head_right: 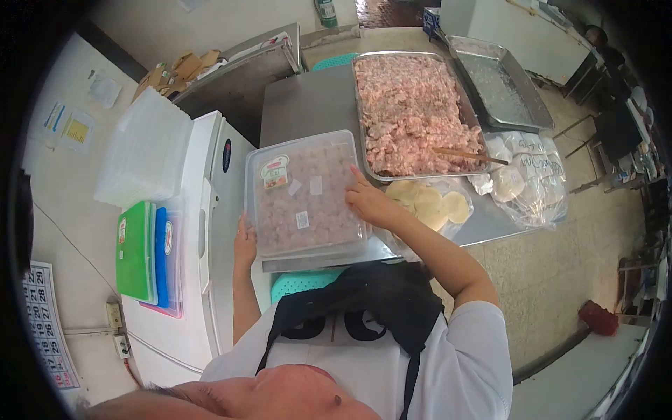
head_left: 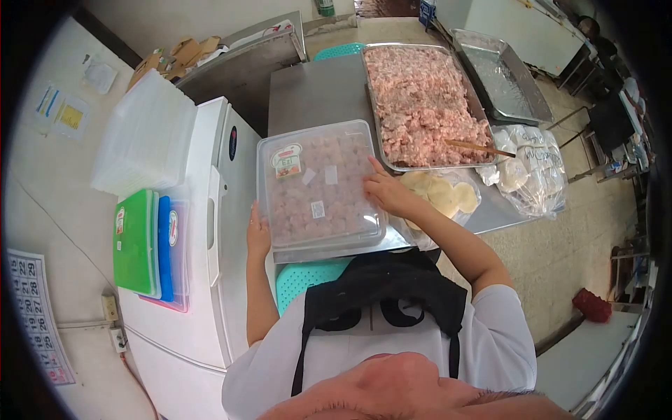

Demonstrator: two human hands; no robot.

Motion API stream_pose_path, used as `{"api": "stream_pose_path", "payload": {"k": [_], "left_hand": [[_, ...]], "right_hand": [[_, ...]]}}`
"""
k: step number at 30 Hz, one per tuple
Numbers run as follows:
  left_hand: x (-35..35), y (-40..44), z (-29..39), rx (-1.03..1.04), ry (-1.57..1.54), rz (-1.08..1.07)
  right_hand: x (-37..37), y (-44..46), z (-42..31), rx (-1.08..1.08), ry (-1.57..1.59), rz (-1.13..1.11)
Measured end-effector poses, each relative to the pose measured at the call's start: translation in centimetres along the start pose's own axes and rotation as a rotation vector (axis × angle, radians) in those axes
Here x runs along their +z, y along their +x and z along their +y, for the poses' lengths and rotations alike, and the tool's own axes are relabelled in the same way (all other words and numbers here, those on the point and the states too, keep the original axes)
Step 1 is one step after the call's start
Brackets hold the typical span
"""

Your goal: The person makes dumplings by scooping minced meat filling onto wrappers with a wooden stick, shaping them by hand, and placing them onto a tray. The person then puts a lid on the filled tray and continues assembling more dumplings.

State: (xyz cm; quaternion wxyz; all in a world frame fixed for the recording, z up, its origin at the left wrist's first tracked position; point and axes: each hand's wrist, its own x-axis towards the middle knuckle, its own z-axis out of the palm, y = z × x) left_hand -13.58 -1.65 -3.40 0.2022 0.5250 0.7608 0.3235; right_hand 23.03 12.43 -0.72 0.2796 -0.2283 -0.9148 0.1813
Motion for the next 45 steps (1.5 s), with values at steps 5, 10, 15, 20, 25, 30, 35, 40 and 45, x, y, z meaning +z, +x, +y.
{"api": "stream_pose_path", "payload": {"k": [5,10,15,20,25,30,35,40,45], "left_hand": [[-0.1,-2.0,-1.9,-0.196,-0.158,-0.046],[0.5,0.9,-0.3,0.014,0.036,0.082],[1.2,1.7,0.8,0.016,0.123,0.029],[1.5,0.8,1.6,0.015,0.164,0.044],[1.0,-0.1,1.9,0.016,0.156,0.019],[0.1,1.1,-0.2,0.072,0.101,-0.004],[0.3,0.8,-0.9,0.002,0.117,0.026],[0.2,0.6,0.0,0.081,0.186,0.077],[0.8,0.1,2.6,-0.016,0.216,0.236]], "right_hand": [[0.0,-0.2,-0.7,0.074,0.104,-0.113],[-0.2,2.8,1.9,0.007,-0.197,-0.079],[2.5,1.6,0.2,0.103,-0.178,0.018],[1.5,2.3,0.7,0.09,-0.119,0.075],[2.0,0.5,-1.0,0.102,-0.134,0.08],[3.4,0.5,-2.3,0.148,-0.069,0.148],[3.2,0.4,-2.2,0.167,-0.102,0.172],[2.7,0.6,-2.1,0.141,-0.111,0.158],[-2.1,-0.5,-2.0,-0.024,-0.116,0.1]]}}
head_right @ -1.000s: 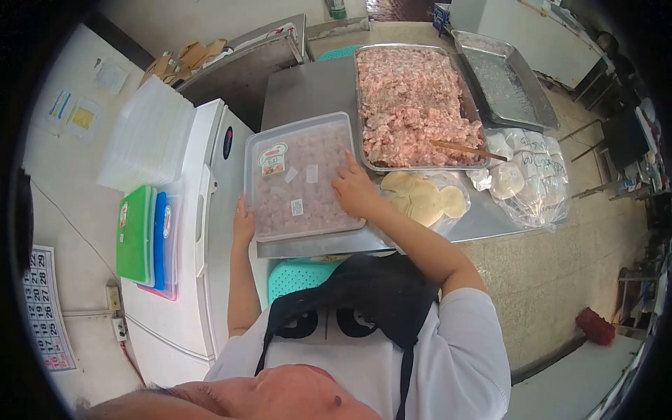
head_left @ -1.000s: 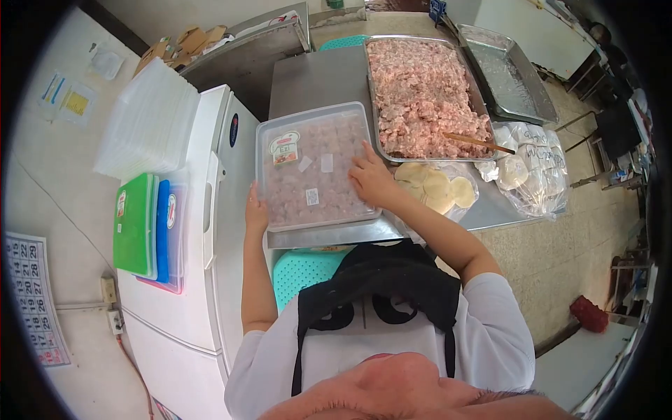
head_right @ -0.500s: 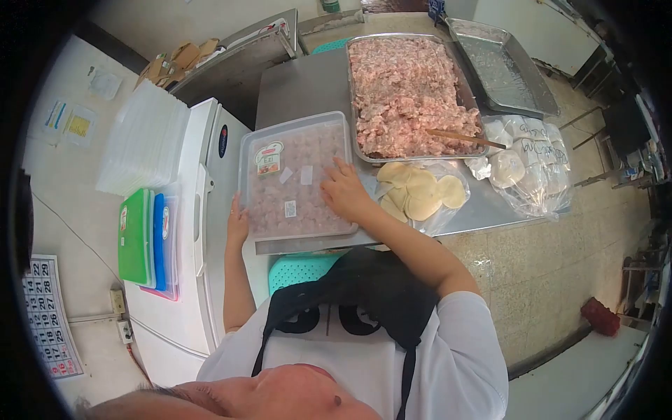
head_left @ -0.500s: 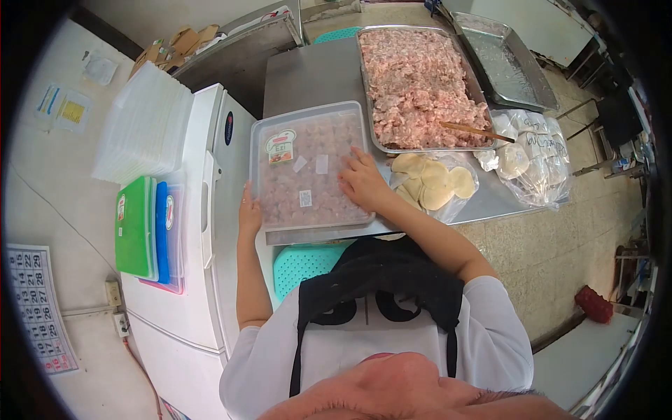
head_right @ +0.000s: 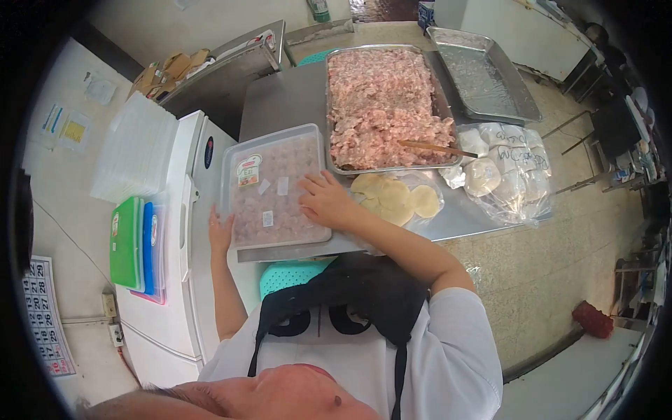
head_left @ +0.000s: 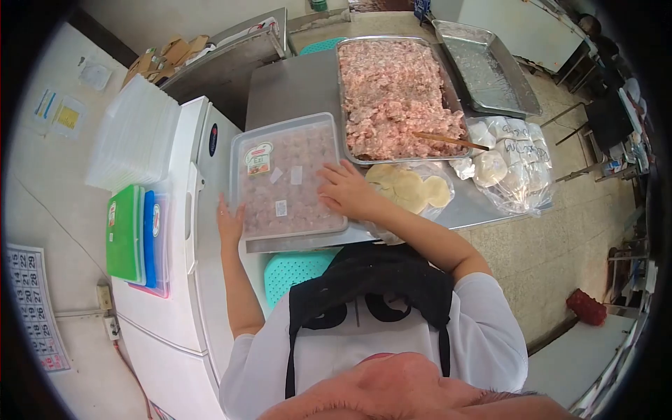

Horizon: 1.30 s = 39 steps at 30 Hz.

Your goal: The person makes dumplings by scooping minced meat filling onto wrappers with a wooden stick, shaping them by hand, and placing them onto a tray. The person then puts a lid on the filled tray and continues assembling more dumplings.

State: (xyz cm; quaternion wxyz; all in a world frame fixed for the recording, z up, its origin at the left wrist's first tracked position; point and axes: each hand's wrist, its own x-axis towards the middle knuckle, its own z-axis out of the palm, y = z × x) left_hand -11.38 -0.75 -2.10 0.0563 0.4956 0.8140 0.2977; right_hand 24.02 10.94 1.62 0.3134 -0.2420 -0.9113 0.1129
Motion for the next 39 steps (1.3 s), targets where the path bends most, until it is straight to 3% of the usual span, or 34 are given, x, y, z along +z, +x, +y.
{"api": "stream_pose_path", "payload": {"k": [1,3,4,6,7,8,10,12,16,18,23,25,26,28,30,32,34,39], "left_hand": [[-0.1,-0.4,1.6,0.0,-0.006,-0.003],[-1.4,-1.8,7.0,0.268,0.191,0.349],[-1.6,-2.6,9.7,0.261,0.187,0.347],[-1.1,-4.5,15.7,0.473,-0.128,0.221],[-0.2,-6.1,18.8,0.453,-0.27,0.089],[1.1,-7.6,21.7,0.432,-0.409,-0.042],[4.9,-9.3,26.2,0.576,-0.386,-0.21],[9.0,-9.5,29.1,0.606,-0.442,-0.306],[17.4,-8.7,29.2,0.632,-0.226,-0.157],[17.7,-8.3,29.8,0.472,-0.101,-0.309],[15.7,-9.4,32.3,0.281,-0.127,-0.171],[16.2,-10.8,32.6,0.508,-0.06,-0.063],[16.9,-11.5,32.8,0.484,-0.05,-0.061],[18.5,-13.0,33.2,0.466,-0.065,-0.232],[18.1,-13.3,33.5,0.385,-0.064,-0.264],[17.0,-13.6,34.2,0.313,-0.069,-0.309],[15.7,-13.6,34.3,0.248,-0.225,-0.404],[14.0,-13.9,32.9,0.322,-0.262,-0.277]], "right_hand": [[-2.6,0.0,0.4,-0.081,0.019,0.01],[-7.9,-0.4,3.4,-0.027,-0.003,0.084],[-10.8,-0.8,5.1,0.067,-0.046,0.092],[-16.4,-2.4,7.4,0.292,-0.017,0.005],[-18.4,-3.3,8.4,0.425,0.056,-0.089],[-19.3,-4.4,9.3,0.417,0.057,-0.094],[-19.7,-7.2,10.1,0.438,0.093,-0.582],[-18.2,-8.9,9.7,0.454,-0.077,-0.931],[-12.9,-15.8,13.3,0.353,-0.132,-0.716],[-12.5,-16.9,14.5,0.362,0.096,-0.485],[-13.7,-18.0,15.6,0.303,0.329,-0.284],[-14.8,-17.2,15.2,0.283,0.371,-0.232],[-15.1,-17.0,14.8,0.278,0.398,-0.171],[-15.0,-16.2,14.4,0.276,0.452,-0.158],[-14.0,-15.5,14.8,0.283,0.495,-0.131],[-12.2,-15.6,15.6,0.079,0.442,-0.174],[-12.8,-15.1,15.1,0.095,0.419,-0.25],[-15.4,-16.1,14.8,0.152,0.374,-0.182]]}}
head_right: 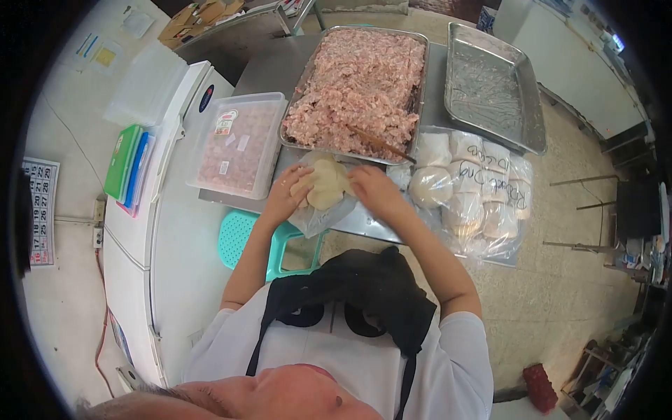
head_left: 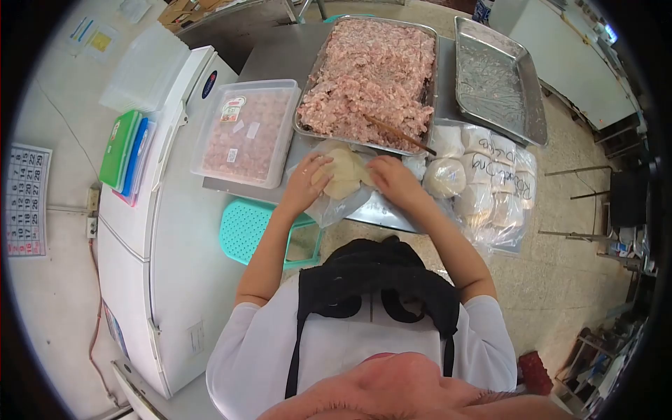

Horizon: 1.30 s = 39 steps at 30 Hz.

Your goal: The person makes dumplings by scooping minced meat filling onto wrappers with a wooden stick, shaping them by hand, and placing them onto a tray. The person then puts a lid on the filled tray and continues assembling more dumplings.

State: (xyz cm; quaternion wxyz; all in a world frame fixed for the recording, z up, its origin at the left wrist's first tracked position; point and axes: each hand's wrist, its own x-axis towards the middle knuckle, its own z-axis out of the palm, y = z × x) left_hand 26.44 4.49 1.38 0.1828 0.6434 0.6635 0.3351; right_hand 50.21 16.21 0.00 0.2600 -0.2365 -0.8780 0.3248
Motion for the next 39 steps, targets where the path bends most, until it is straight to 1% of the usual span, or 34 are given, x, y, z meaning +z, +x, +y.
{"api": "stream_pose_path", "payload": {"k": [1,2,3,4,5,6,7,9,10,11,13,14,16,17,19,20,22,23,25,26,27,29,31,33,35,37,38,39], "left_hand": [[-0.6,-0.3,0.2,0.024,0.026,0.047],[-0.9,-0.6,-0.1,0.037,0.024,0.043],[-1.2,-0.8,-0.5,0.048,-0.036,0.092],[-1.4,-1.2,-0.9,0.059,-0.099,0.135],[-1.7,-1.7,-1.3,0.073,-0.109,0.126],[-2.0,-2.5,-1.9,0.046,-0.23,0.168],[-2.3,-3.6,-2.5,0.011,-0.35,0.207],[-2.5,-6.4,-3.9,0.007,-0.35,0.221],[-2.7,-7.5,-4.6,0.01,-0.337,0.249],[-2.7,-8.6,-5.3,0.015,-0.339,0.26],[-2.4,-11.7,-6.5,-0.161,-0.409,0.293],[-2.5,-12.9,-7.0,-0.158,-0.405,0.302],[-2.6,-14.6,-7.4,-0.329,-0.412,0.314],[-2.5,-15.4,-7.3,-0.328,-0.413,0.332],[-1.8,-17.2,-7.0,-0.437,-0.645,0.436],[-1.3,-18.2,-6.9,-0.437,-0.643,0.456],[0.8,-20.3,-7.9,-0.658,-0.872,0.587],[1.8,-20.9,-7.9,-0.656,-0.871,0.608],[3.9,-22.8,-8.1,-0.88,-1.031,0.779],[4.9,-23.7,-8.8,-0.936,-1.116,0.822],[6.1,-24.0,-10.1,-0.939,-1.116,0.858],[7.4,-25.7,-12.4,-1.024,-1.441,1.076],[8.3,-26.8,-12.8,-1.054,-1.465,1.125],[8.9,-26.9,-13.5,-1.203,-1.571,1.388],[9.7,-27.2,-14.1,-1.187,-1.597,1.432],[10.3,-27.4,-15.6,-1.177,-1.677,1.577],[10.5,-27.8,-16.4,-1.184,-1.685,1.557],[10.7,-28.3,-17.4,-1.196,-1.746,1.617]], "right_hand": [[-0.3,-0.7,-0.1,0.068,0.011,0.012],[-0.4,-1.4,0.3,0.061,-0.029,0.049],[-0.8,-1.9,-0.1,0.064,-0.04,0.065],[-1.1,-2.6,-0.7,0.175,-0.009,0.068],[-1.2,-3.4,-1.3,0.288,0.022,0.067],[-0.9,-4.1,-1.7,0.282,0.06,0.13],[-0.4,-4.7,-2.0,0.294,0.053,0.133],[0.5,-5.8,-2.9,0.416,0.034,0.113],[0.9,-5.9,-4.0,0.484,0.082,0.12],[1.3,-6.1,-3.9,0.474,0.075,0.12],[3.1,-7.4,-2.1,0.475,0.106,0.034],[3.9,-8.0,-1.3,0.465,0.105,0.033],[4.4,-8.4,-0.2,0.275,0.087,0.123],[4.1,-8.4,0.3,0.259,0.083,0.116],[3.3,-8.1,0.8,0.294,0.133,-0.024],[3.0,-8.1,1.2,0.277,0.132,-0.034],[2.5,-8.2,2.2,0.288,0.267,-0.135],[1.9,-8.2,2.3,0.272,0.266,-0.147],[1.6,-8.7,2.4,0.224,0.253,-0.181],[1.5,-8.8,2.6,0.136,0.243,-0.183],[1.0,-8.5,2.8,0.114,0.248,-0.209],[0.9,-8.6,2.4,0.138,0.25,-0.228],[1.1,-8.7,2.6,0.136,0.302,-0.244],[0.8,-8.5,2.6,0.123,0.269,-0.266],[0.6,-8.2,2.7,0.116,0.275,-0.276],[0.7,-8.3,3.0,0.121,0.269,-0.273],[0.9,-8.5,3.3,0.109,0.302,-0.267],[0.8,-8.4,3.4,0.096,0.33,-0.252]]}}
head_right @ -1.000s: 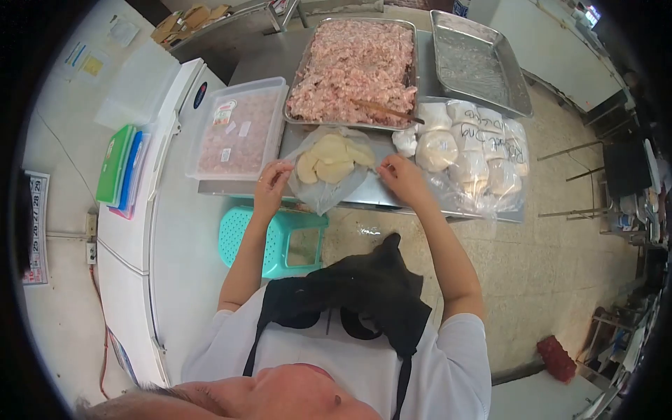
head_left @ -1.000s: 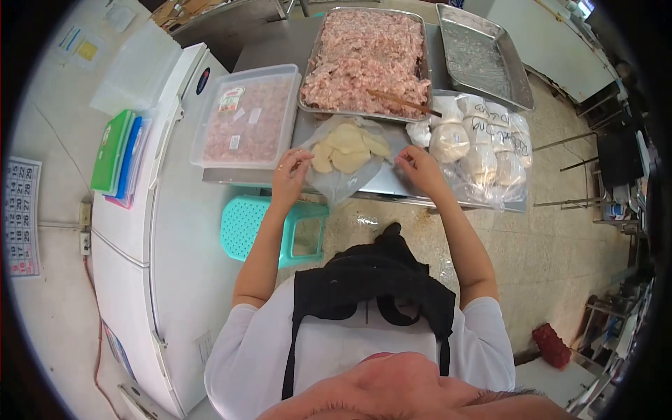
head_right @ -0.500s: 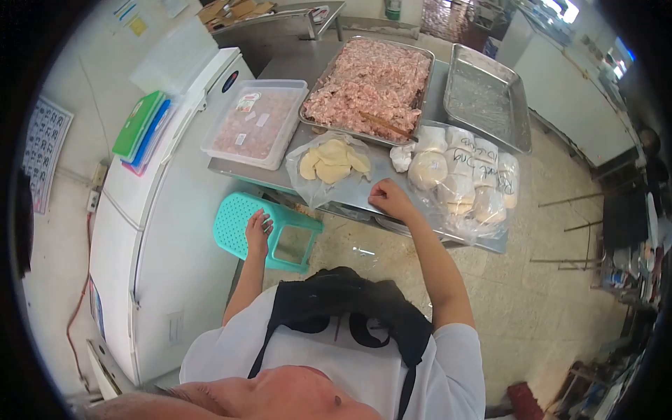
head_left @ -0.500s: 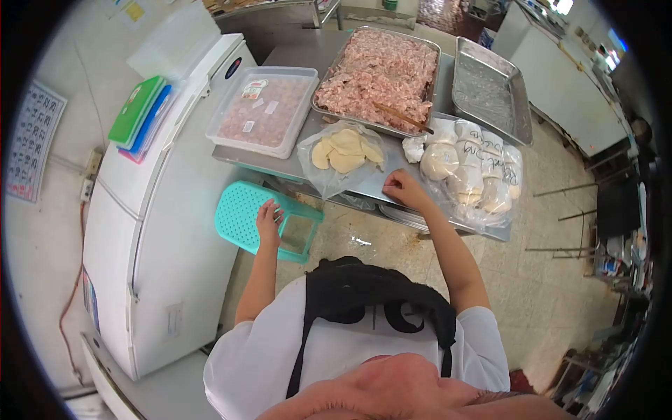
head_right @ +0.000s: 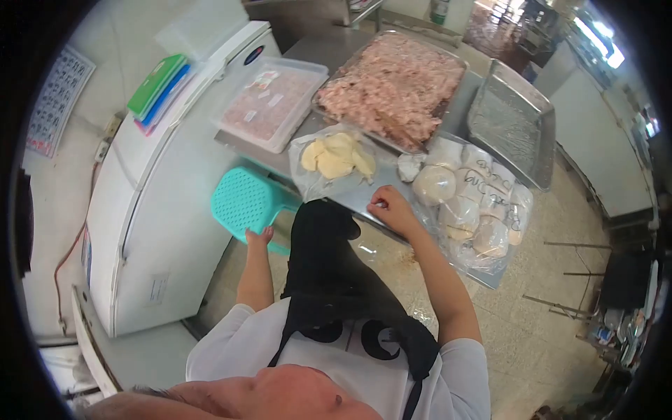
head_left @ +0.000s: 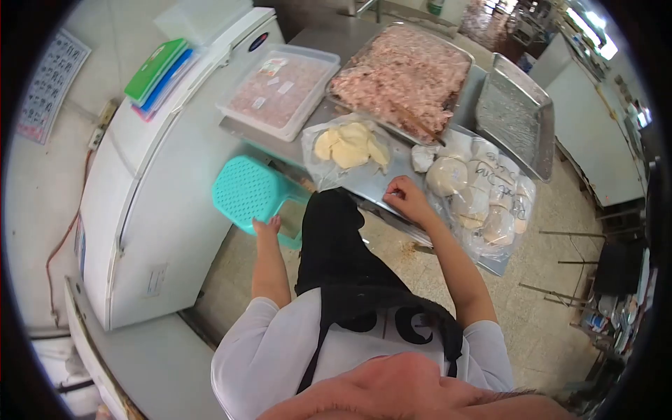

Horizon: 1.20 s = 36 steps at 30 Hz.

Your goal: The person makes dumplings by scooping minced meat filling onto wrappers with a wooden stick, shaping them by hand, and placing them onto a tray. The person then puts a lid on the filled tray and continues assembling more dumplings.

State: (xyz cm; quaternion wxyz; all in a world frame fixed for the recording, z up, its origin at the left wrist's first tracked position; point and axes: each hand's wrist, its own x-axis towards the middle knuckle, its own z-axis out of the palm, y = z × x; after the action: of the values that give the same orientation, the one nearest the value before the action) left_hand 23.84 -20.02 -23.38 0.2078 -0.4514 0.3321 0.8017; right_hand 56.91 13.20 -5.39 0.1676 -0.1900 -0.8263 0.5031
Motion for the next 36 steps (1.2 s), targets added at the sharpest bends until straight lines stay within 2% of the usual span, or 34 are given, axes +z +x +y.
{"api": "stream_pose_path", "payload": {"k": [1,3,4,5,7,9,12,13,16,18,20,22,23,25,27,29,32,33,35,36], "left_hand": [[0.3,0.9,-0.5,-0.038,-0.066,0.028],[1.5,-0.5,-1.9,0.035,-0.138,-0.104],[0.2,4.4,-1.6,0.0,-0.204,-0.232],[0.0,6.2,-1.5,-0.04,-0.19,-0.266],[0.1,9.2,-2.3,0.145,-0.086,-0.367],[1.0,9.5,-3.2,0.14,-0.235,-0.189],[2.2,9.8,-3.6,0.122,-0.149,-0.132],[1.9,11.2,-3.7,0.097,-0.285,-0.235],[-0.7,11.6,-4.5,0.182,-0.177,-0.246],[-2.6,8.3,-4.9,0.142,-0.184,-0.136],[-9.6,11.0,-5.4,0.116,-0.064,-0.438],[-13.9,5.0,-6.9,0.123,0.184,-0.648],[-17.2,5.6,-7.7,0.404,0.347,-0.624],[-21.4,4.4,-9.2,0.971,0.717,-0.345],[-21.8,3.9,-7.3,0.762,1.099,-0.128],[-18.3,4.9,-2.5,0.541,1.5,-0.108],[-10.7,6.0,4.8,0.53,2.032,-0.066],[-8.7,5.6,6.5,0.561,2.122,0.058],[-4.6,1.7,8.0,0.589,2.014,0.461],[-4.2,2.9,7.9,0.588,2.021,0.452]], "right_hand": [[-0.1,-0.2,-0.3,-0.021,-0.004,0.006],[0.0,-0.3,-0.2,-0.02,-0.015,0.017],[-0.2,-0.5,-0.6,0.009,-0.01,0.003],[-0.1,-0.3,-0.1,-0.041,-0.04,-0.015],[-0.1,-0.3,0.2,-0.062,-0.038,-0.012],[-0.3,-0.5,-0.5,-0.044,-0.075,-0.022],[-0.1,-0.5,-0.8,-0.017,-0.055,-0.045],[0.0,-0.6,-0.9,-0.037,-0.084,-0.039],[0.4,-0.7,0.2,-0.092,-0.113,-0.029],[0.4,-0.8,0.7,-0.165,-0.157,-0.001],[0.4,-0.9,0.7,-0.16,-0.147,-0.003],[0.3,-0.7,0.7,-0.163,-0.134,-0.002],[0.3,-0.8,0.7,-0.164,-0.128,0.004],[0.4,-0.8,0.6,-0.171,-0.119,0.011],[0.3,-0.8,0.5,-0.196,-0.15,0.024],[0.3,-0.9,0.3,-0.19,-0.143,0.03],[0.2,-0.9,0.1,-0.196,-0.14,0.033],[0.3,-1.0,0.2,-0.175,-0.122,0.024],[0.1,-0.8,0.2,-0.156,-0.121,0.008],[0.0,-0.7,0.1,-0.15,-0.125,0.013]]}}
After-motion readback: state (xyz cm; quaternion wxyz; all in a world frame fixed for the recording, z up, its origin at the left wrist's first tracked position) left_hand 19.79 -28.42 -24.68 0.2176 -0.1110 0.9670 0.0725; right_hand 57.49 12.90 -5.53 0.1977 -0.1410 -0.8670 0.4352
